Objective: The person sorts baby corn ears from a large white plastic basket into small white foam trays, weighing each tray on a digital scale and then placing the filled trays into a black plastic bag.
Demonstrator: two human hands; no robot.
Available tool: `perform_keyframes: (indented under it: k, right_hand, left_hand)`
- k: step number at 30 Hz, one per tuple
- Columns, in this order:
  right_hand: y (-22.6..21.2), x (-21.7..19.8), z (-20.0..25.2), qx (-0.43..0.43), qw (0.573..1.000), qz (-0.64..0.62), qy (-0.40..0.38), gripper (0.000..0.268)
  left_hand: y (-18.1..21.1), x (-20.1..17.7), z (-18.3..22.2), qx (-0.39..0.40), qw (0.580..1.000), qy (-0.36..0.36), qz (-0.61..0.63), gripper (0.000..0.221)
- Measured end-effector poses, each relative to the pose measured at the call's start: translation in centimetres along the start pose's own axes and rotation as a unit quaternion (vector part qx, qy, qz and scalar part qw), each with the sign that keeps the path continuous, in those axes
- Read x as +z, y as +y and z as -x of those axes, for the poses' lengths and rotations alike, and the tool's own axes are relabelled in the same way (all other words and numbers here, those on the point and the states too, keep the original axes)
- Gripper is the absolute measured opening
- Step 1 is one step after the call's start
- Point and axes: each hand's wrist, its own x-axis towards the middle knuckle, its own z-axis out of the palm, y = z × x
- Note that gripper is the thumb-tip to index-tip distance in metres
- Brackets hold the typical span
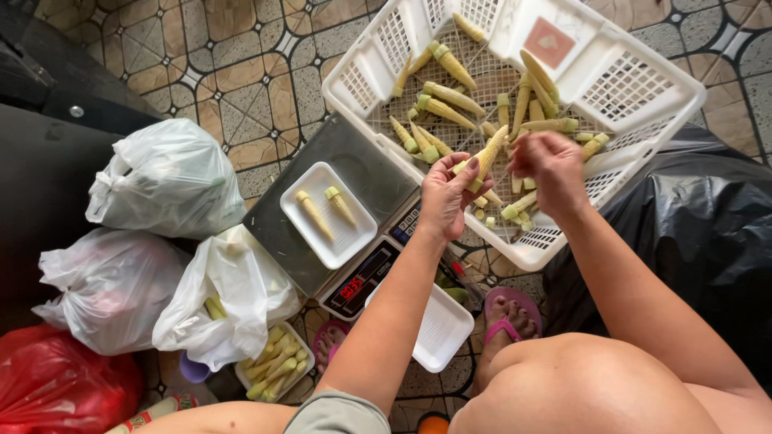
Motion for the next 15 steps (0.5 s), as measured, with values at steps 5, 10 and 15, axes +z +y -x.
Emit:
perform_keyframes:
  k: [5,10,15]
  right_hand:
    - [-3.6,3.3,3.7,0.018,0.975,0.171,-0.139,0.016]
    - [-1.3,1.0,2.4,0.020,0.990,0.112,-0.088,0.015]
    - [-2.1,1.4,2.9,0.068,0.985,0.121,-0.102,0.021]
  left_hand:
    - [-0.5,-0.2,0.1,0.005,0.999,0.027,-0.020,0.034]
    - [1.9,-0.3,1.5,-0.026,0.999,-0.003,-0.025,0.035]
    - [0.7,-1.2,1.4,-0.030,0.999,0.011,-0.025,0.036]
